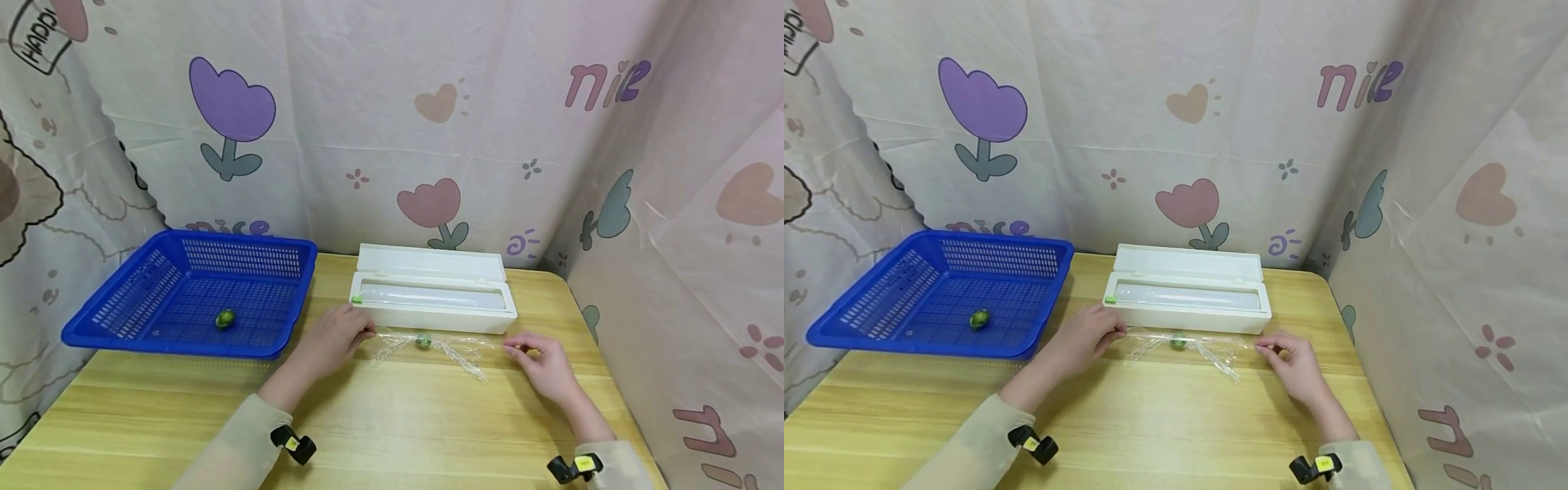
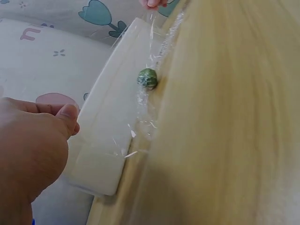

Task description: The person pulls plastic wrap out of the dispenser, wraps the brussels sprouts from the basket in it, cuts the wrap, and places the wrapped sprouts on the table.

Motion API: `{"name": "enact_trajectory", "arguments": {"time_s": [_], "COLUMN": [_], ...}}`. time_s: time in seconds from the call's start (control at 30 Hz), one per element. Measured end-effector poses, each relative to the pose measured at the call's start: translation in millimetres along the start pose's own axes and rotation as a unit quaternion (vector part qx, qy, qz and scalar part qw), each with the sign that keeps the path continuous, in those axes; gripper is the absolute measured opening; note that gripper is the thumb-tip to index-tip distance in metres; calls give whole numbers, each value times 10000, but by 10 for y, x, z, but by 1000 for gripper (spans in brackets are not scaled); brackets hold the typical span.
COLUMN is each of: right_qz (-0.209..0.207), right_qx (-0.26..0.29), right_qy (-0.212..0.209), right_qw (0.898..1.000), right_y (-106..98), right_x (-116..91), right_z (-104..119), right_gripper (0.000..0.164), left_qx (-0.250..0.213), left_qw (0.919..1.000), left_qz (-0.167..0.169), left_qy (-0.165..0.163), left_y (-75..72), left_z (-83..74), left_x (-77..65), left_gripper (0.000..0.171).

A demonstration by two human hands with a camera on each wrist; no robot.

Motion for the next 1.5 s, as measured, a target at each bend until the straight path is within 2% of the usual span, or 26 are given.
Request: {"name": "enact_trajectory", "arguments": {"time_s": [0.17,0.5,0.77,1.0,1.1,1.17,1.23,1.33,1.4,1.5], "right_qz": [362,858,1020,1027,806,521,166,-169,-144,147], "right_qx": [-48,-139,-818,-736,-881,-1000,-1039,-714,-425,-248], "right_qy": [-237,-876,-1172,-1175,-1183,-1262,-1374,-1489,-1526,-1507], "right_qw": [9991,9924,9845,9850,9858,9856,9849,9861,9873,9882], "right_y": [69,201,269,289,280,272,277,367,504,785], "right_x": [-101,-247,-320,-339,-304,-253,-183,-62,7,69], "right_z": [16,60,46,64,92,140,219,394,528,692], "right_gripper": [20,26,21,10,9,10,12,14,12,10], "left_qx": [28,46,-141,-245,-214,-106,-3,41,6,-30], "left_qw": [9997,9969,9962,9937,9920,9926,9951,9986,9997,9998], "left_qz": [254,763,821,1058,1195,1129,875,353,148,168], "left_qy": [-26,-165,-244,-267,-355,-432,-453,-388,-212,-55], "left_y": [37,227,286,330,321,295,264,265,333,513], "left_z": [-11,53,58,78,79,65,21,-98,-204,-328], "left_x": [-118,-296,-364,-395,-361,-298,-197,-24,82,198], "left_gripper": [9,5,6,8,10,15,18,16,13,13]}}
Point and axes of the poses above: each hand's wrist, its own x-axis towards the middle knuckle, its own y-axis out of the palm, z = x × y, the point moved 8 cm from there along x, towards the middle knuckle, and after that the axes turned 12 degrees about -z, right-handed, at the moved point
